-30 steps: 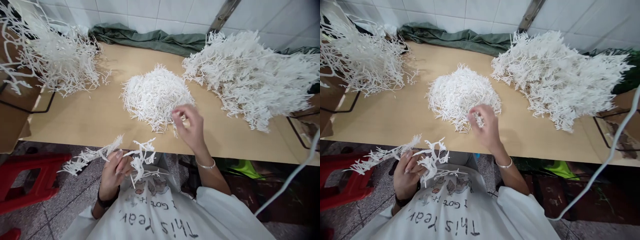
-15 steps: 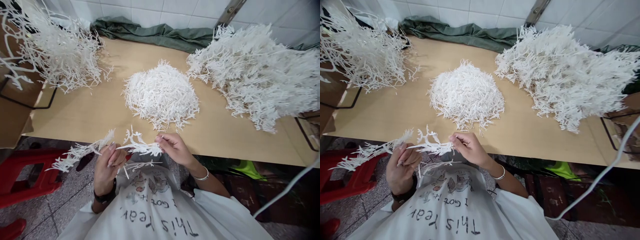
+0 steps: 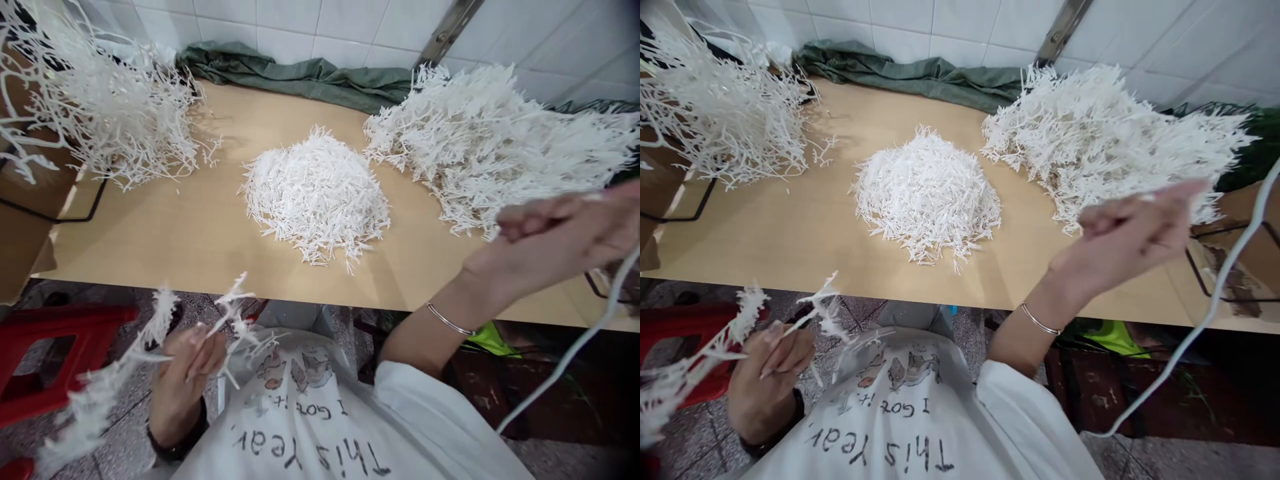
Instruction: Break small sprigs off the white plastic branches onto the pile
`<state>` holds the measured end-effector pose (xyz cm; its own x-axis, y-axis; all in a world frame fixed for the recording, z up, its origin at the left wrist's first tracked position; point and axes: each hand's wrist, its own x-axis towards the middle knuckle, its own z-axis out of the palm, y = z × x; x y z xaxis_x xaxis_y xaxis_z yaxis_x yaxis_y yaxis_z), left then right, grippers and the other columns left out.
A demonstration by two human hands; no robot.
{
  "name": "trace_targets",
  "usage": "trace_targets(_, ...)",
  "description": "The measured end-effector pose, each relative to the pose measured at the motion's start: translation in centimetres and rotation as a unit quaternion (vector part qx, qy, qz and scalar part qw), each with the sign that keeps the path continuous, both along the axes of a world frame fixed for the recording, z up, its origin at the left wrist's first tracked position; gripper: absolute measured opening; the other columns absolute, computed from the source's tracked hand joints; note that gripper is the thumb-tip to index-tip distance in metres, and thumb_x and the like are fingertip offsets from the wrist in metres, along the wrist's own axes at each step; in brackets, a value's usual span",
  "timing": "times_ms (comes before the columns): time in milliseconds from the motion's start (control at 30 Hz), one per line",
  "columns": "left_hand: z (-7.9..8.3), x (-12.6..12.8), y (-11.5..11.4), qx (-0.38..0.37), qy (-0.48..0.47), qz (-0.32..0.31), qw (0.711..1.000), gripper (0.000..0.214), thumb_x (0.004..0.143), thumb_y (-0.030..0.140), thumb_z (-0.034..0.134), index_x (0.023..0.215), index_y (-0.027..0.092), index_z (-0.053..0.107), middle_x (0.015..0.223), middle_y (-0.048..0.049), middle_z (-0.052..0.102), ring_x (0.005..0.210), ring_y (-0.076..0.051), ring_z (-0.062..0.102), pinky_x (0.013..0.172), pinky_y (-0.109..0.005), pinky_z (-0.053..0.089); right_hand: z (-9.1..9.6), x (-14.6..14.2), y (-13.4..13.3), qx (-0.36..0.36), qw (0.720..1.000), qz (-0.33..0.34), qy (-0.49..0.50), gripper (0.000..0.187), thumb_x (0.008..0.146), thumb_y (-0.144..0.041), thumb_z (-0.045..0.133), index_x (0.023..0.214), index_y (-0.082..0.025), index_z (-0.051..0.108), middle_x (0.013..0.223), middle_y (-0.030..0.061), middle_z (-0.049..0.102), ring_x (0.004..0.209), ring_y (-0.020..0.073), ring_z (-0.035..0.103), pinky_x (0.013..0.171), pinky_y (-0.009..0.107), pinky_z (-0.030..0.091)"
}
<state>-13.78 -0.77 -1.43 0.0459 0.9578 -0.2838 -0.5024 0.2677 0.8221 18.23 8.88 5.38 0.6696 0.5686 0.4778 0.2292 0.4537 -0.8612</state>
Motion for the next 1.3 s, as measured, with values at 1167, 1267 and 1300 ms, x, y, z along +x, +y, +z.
trace_targets(1167, -0.1, 4.8, 3.6, -0.031, -0.183, -0.236, 0.954, 0.061, 0.081, 0.037, 0.062, 0.044, 0.015, 0.019, 0.039, 0.0089, 0.011, 0.035, -0.002, 0.01, 0.035, -0.013, 0.018, -6.1, -9.1, -3.8, -0.199, 0.824, 0.461, -0.262, 0.021, 0.083, -0.028, 0.061, 0.07, -0.019, 0.048, 0.06, -0.0052, 0.04, 0.052, 0.0071, 0.035, 0.049, 0.023, 0.028)
trace_targets(1267, -0.1, 4.7, 3.6, -0.036, -0.181, -0.231, 0.955, 0.062, 0.08, 0.038, 0.063, 0.044, 0.015, 0.018, 0.039, 0.0089, 0.011, 0.035, -0.002, 0.01, 0.035, -0.013, 0.018, -6.2, -9.2, -3.8, -0.214, 0.81, 0.485, -0.25, 0.034, 0.087, -0.029, 0.057, 0.059, -0.019, 0.04, 0.055, -0.0064, 0.03, 0.049, 0.0063, 0.03, 0.047, 0.022, 0.024)
trace_targets(1300, -0.1, 4.4, 3.6, -0.037, -0.179, -0.22, 0.958, 0.062, 0.08, 0.038, 0.064, 0.045, 0.015, 0.018, 0.039, 0.0088, 0.011, 0.035, -0.002, 0.01, 0.035, -0.013, 0.018, -6.1, -9.0, -3.8, -0.216, 0.805, 0.498, -0.239, 0.039, 0.088, -0.03, 0.057, 0.056, -0.019, 0.037, 0.054, -0.0064, 0.027, 0.048, 0.0061, 0.028, 0.046, 0.023, 0.022)
